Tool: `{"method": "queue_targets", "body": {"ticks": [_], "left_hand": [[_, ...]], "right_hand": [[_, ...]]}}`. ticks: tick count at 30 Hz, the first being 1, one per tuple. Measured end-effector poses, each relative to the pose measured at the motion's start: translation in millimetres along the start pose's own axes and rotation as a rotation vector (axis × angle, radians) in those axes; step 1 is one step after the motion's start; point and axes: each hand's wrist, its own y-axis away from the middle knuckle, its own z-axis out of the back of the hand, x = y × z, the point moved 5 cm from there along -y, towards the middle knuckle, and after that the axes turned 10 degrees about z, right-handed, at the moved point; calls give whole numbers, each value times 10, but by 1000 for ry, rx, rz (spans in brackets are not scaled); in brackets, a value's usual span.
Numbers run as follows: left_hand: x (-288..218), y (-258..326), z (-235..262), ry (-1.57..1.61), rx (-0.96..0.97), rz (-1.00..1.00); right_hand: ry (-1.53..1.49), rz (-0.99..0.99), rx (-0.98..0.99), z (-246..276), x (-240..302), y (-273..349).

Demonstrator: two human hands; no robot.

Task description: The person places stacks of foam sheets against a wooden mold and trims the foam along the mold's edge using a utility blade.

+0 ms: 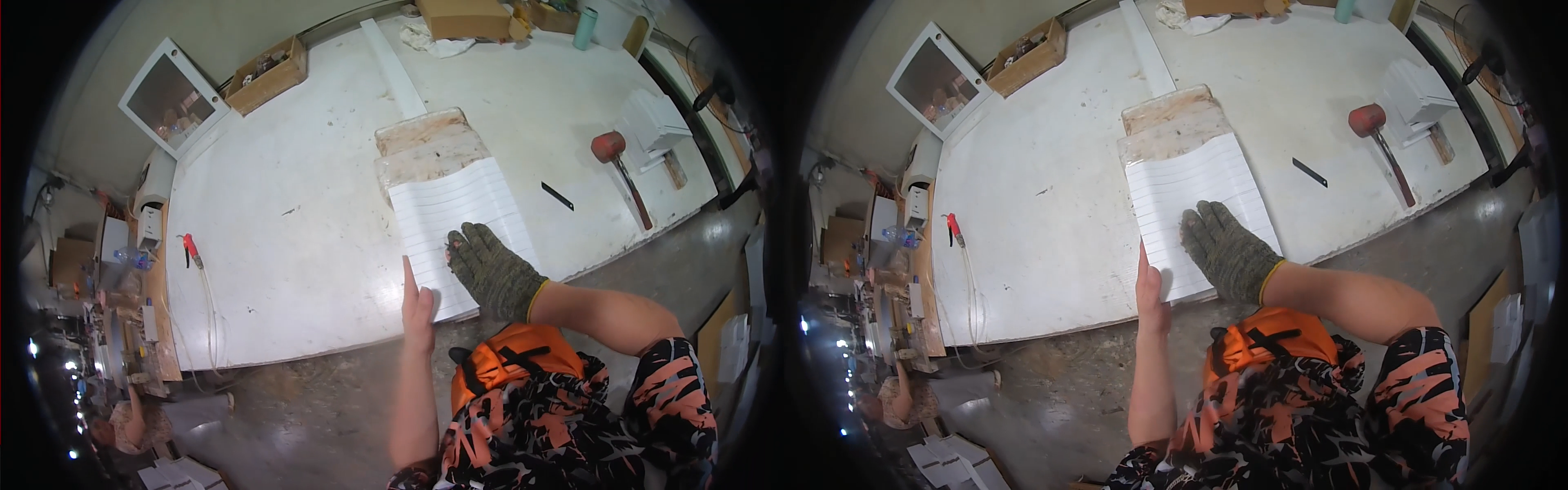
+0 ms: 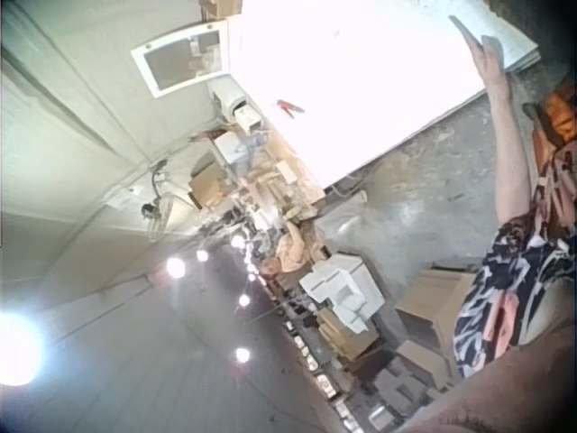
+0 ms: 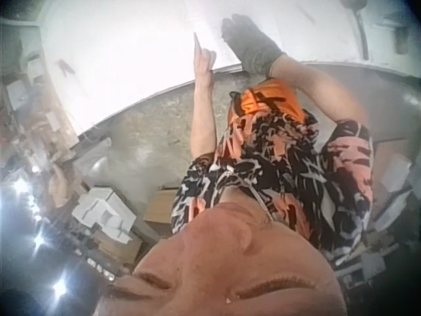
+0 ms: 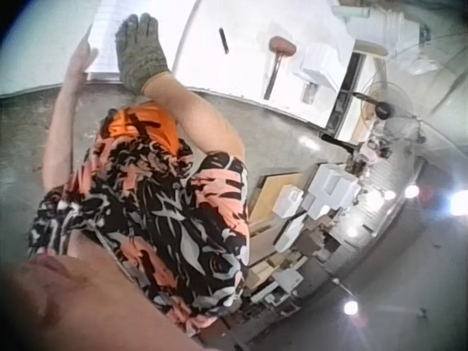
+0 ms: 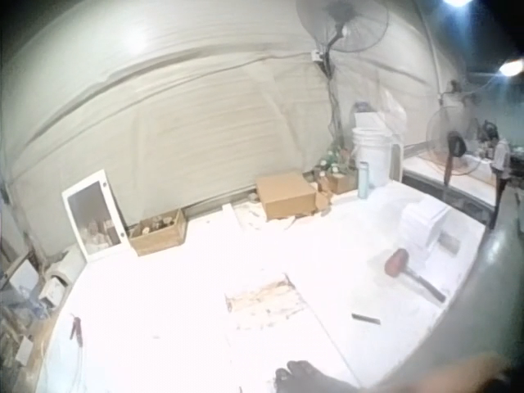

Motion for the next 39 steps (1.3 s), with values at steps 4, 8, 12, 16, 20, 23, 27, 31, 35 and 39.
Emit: {"method": "queue_targets", "body": {"ticks": [4,8,12,16,20,23,27,31,35,39], "left_hand": [[93,-147,130,96,-13,7],[-62,-366,355,-6,-134,0],[-159,-608,240,42,-81,33],[-194,-733,66,66,-39,73],[-132,-757,114,71,-55,78],[-174,-742,64,70,-77,83],[-177,-731,109,59,-110,83],[-162,-729,126,50,-119,112],[-215,-749,108,36,-148,122],[-176,-782,136,17,-143,142]], "right_hand": [[-9,-30,-8,56,-35,77],[-451,-199,-757,207,-119,616],[-1315,-551,-1182,-630,-677,911],[-1619,-449,-1070,-909,-886,569],[-1536,-509,-956,-755,-914,515],[-1482,-483,-945,-819,-920,488],[-1522,-513,-867,-723,-924,471],[-1534,-441,-918,-684,-976,432],[-1553,-479,-835,-547,-1178,359],[-1557,-488,-866,-634,-1215,295]]}}
